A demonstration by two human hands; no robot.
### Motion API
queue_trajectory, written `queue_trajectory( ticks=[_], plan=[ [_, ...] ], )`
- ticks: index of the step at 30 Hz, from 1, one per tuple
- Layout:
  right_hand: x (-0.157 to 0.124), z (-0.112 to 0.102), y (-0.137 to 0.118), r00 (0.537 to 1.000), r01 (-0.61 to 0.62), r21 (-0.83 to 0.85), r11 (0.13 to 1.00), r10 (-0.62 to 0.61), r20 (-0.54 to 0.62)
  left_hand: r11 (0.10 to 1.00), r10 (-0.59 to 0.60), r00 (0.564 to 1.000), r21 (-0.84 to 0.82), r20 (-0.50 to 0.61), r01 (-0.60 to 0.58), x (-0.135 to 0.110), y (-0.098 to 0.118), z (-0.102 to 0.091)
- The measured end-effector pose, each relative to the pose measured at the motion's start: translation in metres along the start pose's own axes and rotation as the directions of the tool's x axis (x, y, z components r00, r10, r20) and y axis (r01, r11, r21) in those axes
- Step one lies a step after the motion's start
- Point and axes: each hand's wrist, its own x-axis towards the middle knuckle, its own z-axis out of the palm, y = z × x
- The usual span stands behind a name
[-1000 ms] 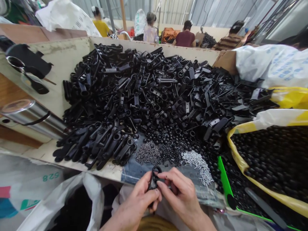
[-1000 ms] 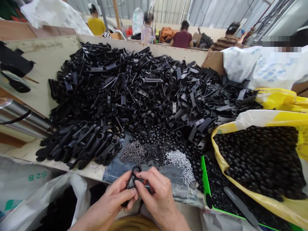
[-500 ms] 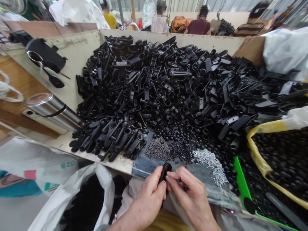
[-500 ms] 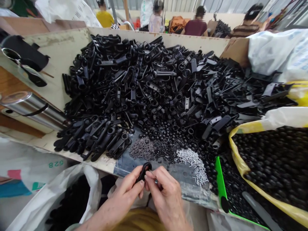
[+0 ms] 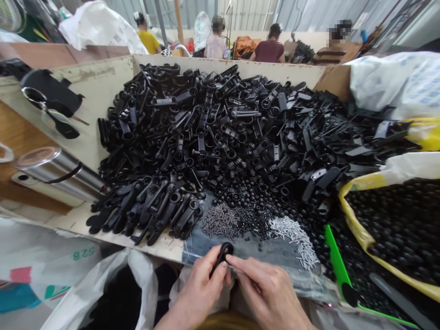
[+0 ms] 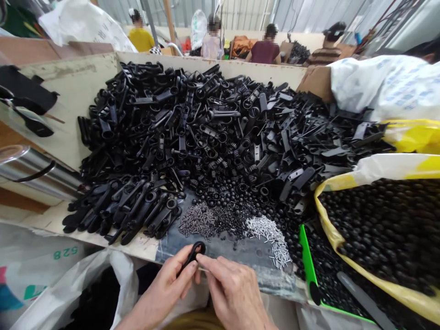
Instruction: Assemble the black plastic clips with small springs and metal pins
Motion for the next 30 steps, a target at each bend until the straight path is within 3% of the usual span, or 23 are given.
queue_trajectory(
  ticks=[6, 13, 21, 30],
  plan=[
    [0.004, -0.009, -0.008, 0.997, 0.0, -0.085, 0.996, 0.006, 0.073, 0.996, -0.008, 0.994, -0.094, -0.113, -0.003, 0.007, -0.016, 0.003],
    [-0.002, -0.017, -0.003, 0.999, -0.026, 0.044, 0.999, 0.025, 0.031, 0.989, -0.028, 0.999, -0.143, -0.024, 0.024, 0.01, -0.018, 0.005],
    [0.006, 0.0, -0.006, 0.977, -0.116, 0.03, 0.993, 0.109, 0.184, 0.984, -0.078, 0.997, -0.16, -0.019, 0.074, 0.009, -0.022, 0.006],
    [0.01, -0.004, -0.007, 0.91, -0.233, -0.08, 0.969, 0.246, 0.335, 0.985, -0.058, 0.996, -0.165, -0.075, 0.045, 0.011, -0.019, 0.007]
  ],
)
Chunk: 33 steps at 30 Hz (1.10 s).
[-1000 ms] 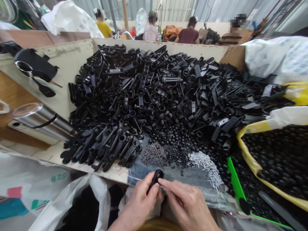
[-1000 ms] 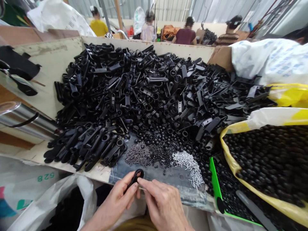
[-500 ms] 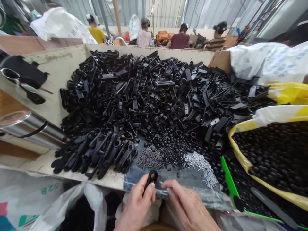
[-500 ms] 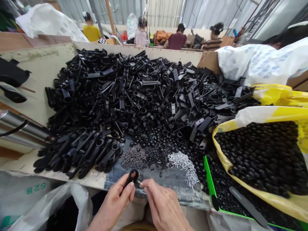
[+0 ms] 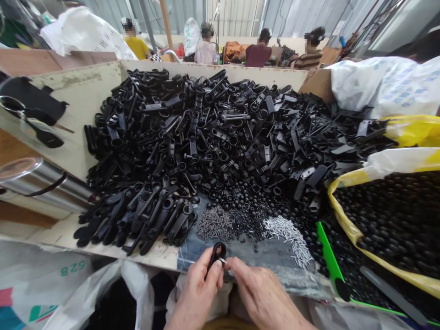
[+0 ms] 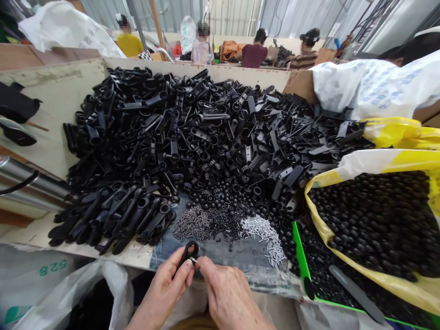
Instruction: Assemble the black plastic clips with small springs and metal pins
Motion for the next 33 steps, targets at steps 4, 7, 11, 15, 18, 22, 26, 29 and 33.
queue_trajectory(
  ticks=[4, 7, 11, 15, 18, 22, 26, 29, 33],
  plan=[
    [0.001, -0.006, -0.005, 1.0, -0.016, 0.084, 0.996, 0.014, 0.027, 1.0, 0.016, 1.0, 0.009, -0.018, -0.016, -0.002, 0.003, 0.001],
    [0.0, -0.011, -0.01, 0.999, -0.021, 0.148, 0.989, 0.014, 0.046, 1.0, 0.006, 1.0, 0.021, -0.008, -0.006, -0.004, 0.005, 0.002],
    [0.0, -0.017, -0.012, 0.998, -0.036, 0.088, 0.995, 0.031, 0.049, 1.0, -0.001, 1.0, 0.024, -0.007, 0.001, -0.004, 0.007, 0.002],
    [0.001, -0.018, -0.013, 0.996, -0.043, 0.032, 0.999, 0.041, 0.075, 1.0, 0.005, 1.0, 0.027, 0.022, -0.005, -0.004, 0.008, 0.001],
    [0.003, -0.016, -0.013, 0.993, -0.066, -0.042, 0.997, 0.07, 0.095, 0.998, 0.0, 1.0, 0.063, 0.016, -0.001, -0.005, 0.007, 0.0],
    [0.005, -0.016, -0.016, 0.983, -0.108, -0.159, 0.981, 0.129, 0.131, 0.992, 0.012, 1.0, 0.128, 0.018, -0.014, -0.005, 0.006, 0.001],
    [0.004, -0.019, -0.014, 0.988, -0.081, -0.134, 0.988, 0.097, 0.118, 0.991, 0.036, 0.999, 0.13, 0.019, -0.038, -0.006, 0.005, 0.0],
    [0.003, -0.019, -0.009, 0.996, -0.03, -0.038, 0.999, 0.033, 0.08, 0.997, 0.016, 0.999, 0.075, 0.036, -0.019, -0.005, 0.003, -0.001],
    [0.004, -0.019, -0.006, 0.998, -0.004, -0.006, 1.0, 0.005, 0.061, 1.0, -0.013, 0.996, 0.012, 0.091, 0.012, -0.003, 0.002, -0.004]
  ],
)
